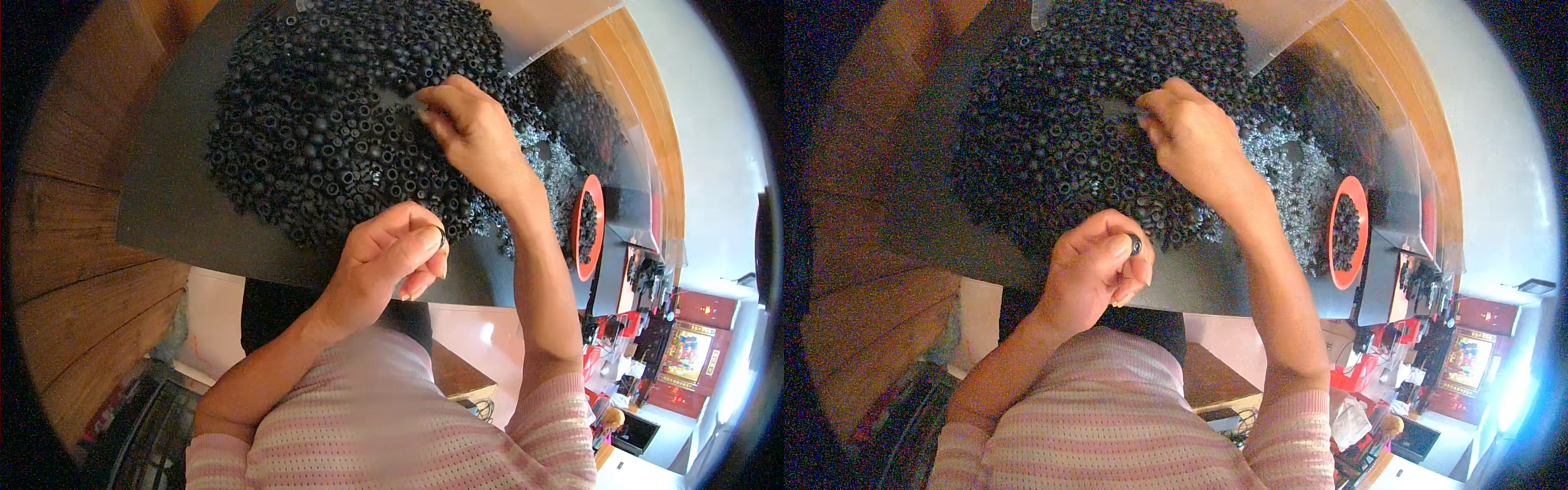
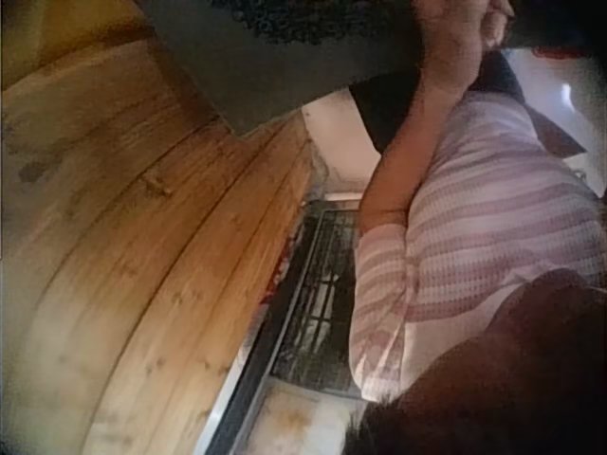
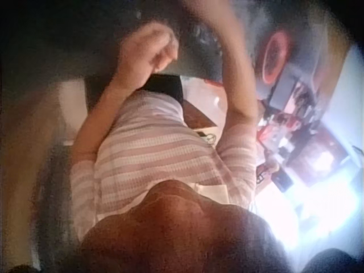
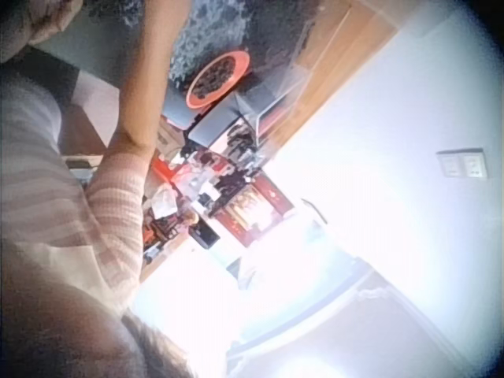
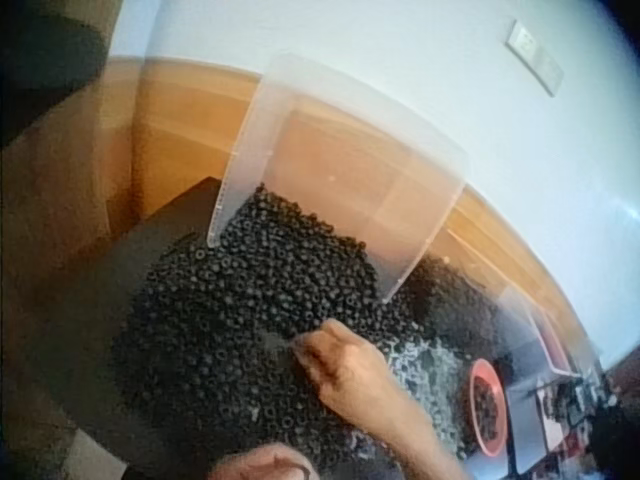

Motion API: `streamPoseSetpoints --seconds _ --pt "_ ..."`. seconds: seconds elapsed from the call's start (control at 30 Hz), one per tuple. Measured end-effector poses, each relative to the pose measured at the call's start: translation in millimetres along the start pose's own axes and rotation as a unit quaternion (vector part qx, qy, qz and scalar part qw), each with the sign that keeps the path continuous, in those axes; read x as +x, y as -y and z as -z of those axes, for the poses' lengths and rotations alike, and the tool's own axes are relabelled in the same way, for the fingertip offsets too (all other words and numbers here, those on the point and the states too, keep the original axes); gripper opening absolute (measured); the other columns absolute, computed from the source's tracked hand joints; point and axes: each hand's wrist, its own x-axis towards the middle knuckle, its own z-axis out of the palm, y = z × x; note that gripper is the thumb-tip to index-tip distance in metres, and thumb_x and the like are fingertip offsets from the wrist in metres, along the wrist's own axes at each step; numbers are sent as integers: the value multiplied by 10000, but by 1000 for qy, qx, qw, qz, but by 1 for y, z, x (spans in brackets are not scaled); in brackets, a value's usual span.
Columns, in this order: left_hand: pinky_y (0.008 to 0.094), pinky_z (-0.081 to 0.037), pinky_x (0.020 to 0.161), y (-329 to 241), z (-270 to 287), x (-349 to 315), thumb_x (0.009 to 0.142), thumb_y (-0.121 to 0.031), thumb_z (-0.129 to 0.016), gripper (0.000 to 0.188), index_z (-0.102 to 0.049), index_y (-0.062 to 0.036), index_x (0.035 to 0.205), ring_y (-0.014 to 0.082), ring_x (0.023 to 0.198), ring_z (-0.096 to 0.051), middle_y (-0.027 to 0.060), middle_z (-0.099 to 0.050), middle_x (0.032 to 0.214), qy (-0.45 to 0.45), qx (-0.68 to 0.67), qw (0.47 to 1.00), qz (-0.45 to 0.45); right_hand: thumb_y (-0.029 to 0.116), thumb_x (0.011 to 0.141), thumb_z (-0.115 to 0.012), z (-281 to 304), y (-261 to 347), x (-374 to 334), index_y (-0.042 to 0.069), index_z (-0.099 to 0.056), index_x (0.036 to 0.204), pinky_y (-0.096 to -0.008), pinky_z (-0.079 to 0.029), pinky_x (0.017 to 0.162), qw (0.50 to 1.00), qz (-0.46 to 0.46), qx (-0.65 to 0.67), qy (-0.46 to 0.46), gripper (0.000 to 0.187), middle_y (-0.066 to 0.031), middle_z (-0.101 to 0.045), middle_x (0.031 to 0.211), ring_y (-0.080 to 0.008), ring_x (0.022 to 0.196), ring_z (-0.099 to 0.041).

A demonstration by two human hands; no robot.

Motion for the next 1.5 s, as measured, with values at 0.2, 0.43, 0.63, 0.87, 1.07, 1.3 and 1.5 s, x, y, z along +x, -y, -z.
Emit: streamPoseSetpoints --seconds 0.2,0.43,0.63,0.87,1.07,1.3,1.5 --pt "219 -346 426 -4 0 -1 940 -207 -477 188 -525 -25 934 84 492 -439 89 -571 724 2 8 1000 11 119 828 -603 -13 10 12 13 -635 916 -424 -485 732 991 -30 -111 65 141 -159 -599 884 -358 844 -599" --pt "221 -346 425 -3 -1 1 944 -217 -470 208 -521 -16 934 86 486 -433 95 -569 722 0 14 1000 13 109 815 -617 -9 5 10 22 -569 932 -430 -481 722 995 -27 -77 57 153 -167 -598 880 -376 843 -592" --pt "225 -342 416 2 -2 1 941 -222 -472 220 -517 -6 938 94 474 -423 111 -565 717 -8 28 1000 -4 61 809 -610 -6 2 3 17 -569 930 -386 -475 683 1000 10 -6 0 135 -148 -587 836 -322 781 -596" --pt "227 -342 405 2 -3 0 949 -287 -488 279 -508 -9 954 100 468 -424 114 -563 714 -34 28 999 -14 5 754 -554 21 30 -28 -2 -574 853 -310 -438 603 967 -92 237 1 101 -111 -530 775 -215 659 -538" --pt "199 -341 458 2 -1 -1 967 -184 -454 185 -524 -12 966 64 533 -448 61 -581 761 -20 -14 1000 -18 -46 757 -571 32 46 -73 -5 -607 922 -281 -421 559 950 -62 305 23 174 -81 -529 772 -162 618 -517" --pt "198 -339 446 1 -4 0 969 -234 -455 226 -528 -21 970 69 535 -464 65 -591 764 -35 13 999 -4 -58 808 -646 28 53 -98 -40 -610 907 -206 -418 589 921 -77 381 -30 107 -87 -589 898 -94 725 -529" --pt "194 -333 443 2 -3 0 969 -248 -462 233 -531 -25 970 61 534 -461 58 -590 760 -23 38 999 -7 -82 776 -624 29 56 -103 -15 -614 907 -260 -452 567 929 -47 362 -64 148 -84 -564 796 -144 677 -567"
